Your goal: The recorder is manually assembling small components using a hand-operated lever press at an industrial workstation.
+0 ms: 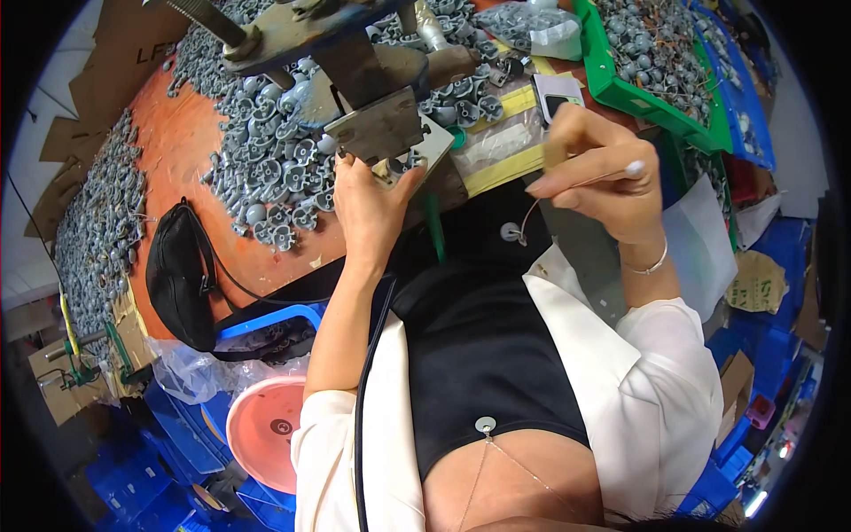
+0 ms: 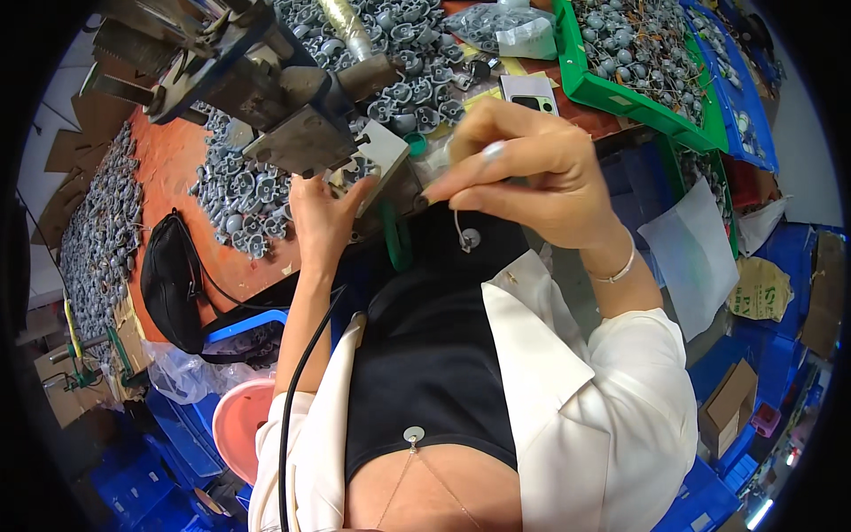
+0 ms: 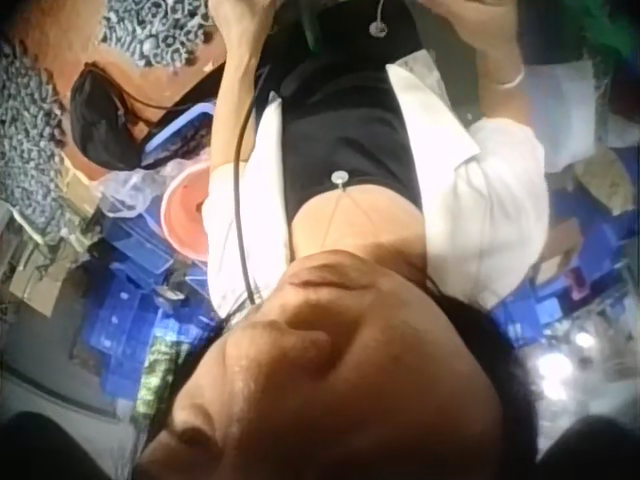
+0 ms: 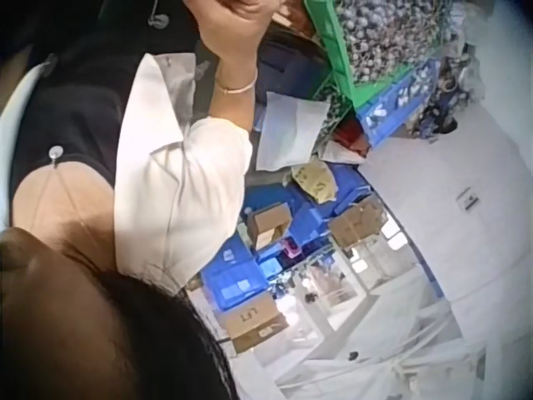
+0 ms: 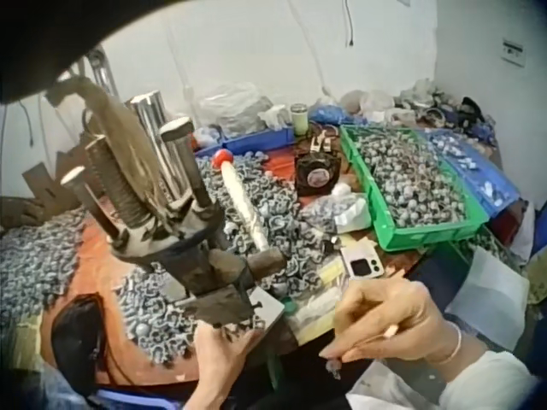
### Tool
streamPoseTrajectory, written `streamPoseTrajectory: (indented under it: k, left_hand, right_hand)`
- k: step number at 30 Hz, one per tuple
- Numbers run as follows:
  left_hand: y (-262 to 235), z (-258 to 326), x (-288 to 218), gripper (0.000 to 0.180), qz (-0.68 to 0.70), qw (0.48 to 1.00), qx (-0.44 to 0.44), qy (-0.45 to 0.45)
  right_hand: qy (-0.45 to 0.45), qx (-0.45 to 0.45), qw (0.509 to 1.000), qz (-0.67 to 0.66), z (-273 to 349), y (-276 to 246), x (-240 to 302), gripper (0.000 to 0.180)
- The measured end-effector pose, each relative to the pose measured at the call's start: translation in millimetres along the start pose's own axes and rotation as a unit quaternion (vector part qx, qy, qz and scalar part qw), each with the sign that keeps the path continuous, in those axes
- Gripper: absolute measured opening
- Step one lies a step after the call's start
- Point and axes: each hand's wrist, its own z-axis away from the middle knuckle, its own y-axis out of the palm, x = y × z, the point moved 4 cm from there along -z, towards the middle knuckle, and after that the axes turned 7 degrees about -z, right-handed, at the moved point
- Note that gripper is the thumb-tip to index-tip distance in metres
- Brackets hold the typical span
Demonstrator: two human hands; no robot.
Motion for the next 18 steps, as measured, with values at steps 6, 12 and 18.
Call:
streamPoseTrajectory:
  k: [6, 12, 18]
  left_hand:
    - [-17, 9, 28, 0.047, -0.001, 0.999, 0.052, -0.001]
    - [-60, 30, 84, 0.028, -0.205, 0.977, -0.021, 0.05]
    - [-45, 28, 100, 0.027, -0.283, 0.954, -0.022, 0.098]
  right_hand:
    - [-0.013, 0.003, 0.99, -0.14, -2, 20, -8, 0.015]
    - [0.082, 0.004, 0.974, -0.212, 15, 22, -21, 0.016]
    - [0.086, -0.039, 0.98, -0.174, 17, 39, -35, 0.013]
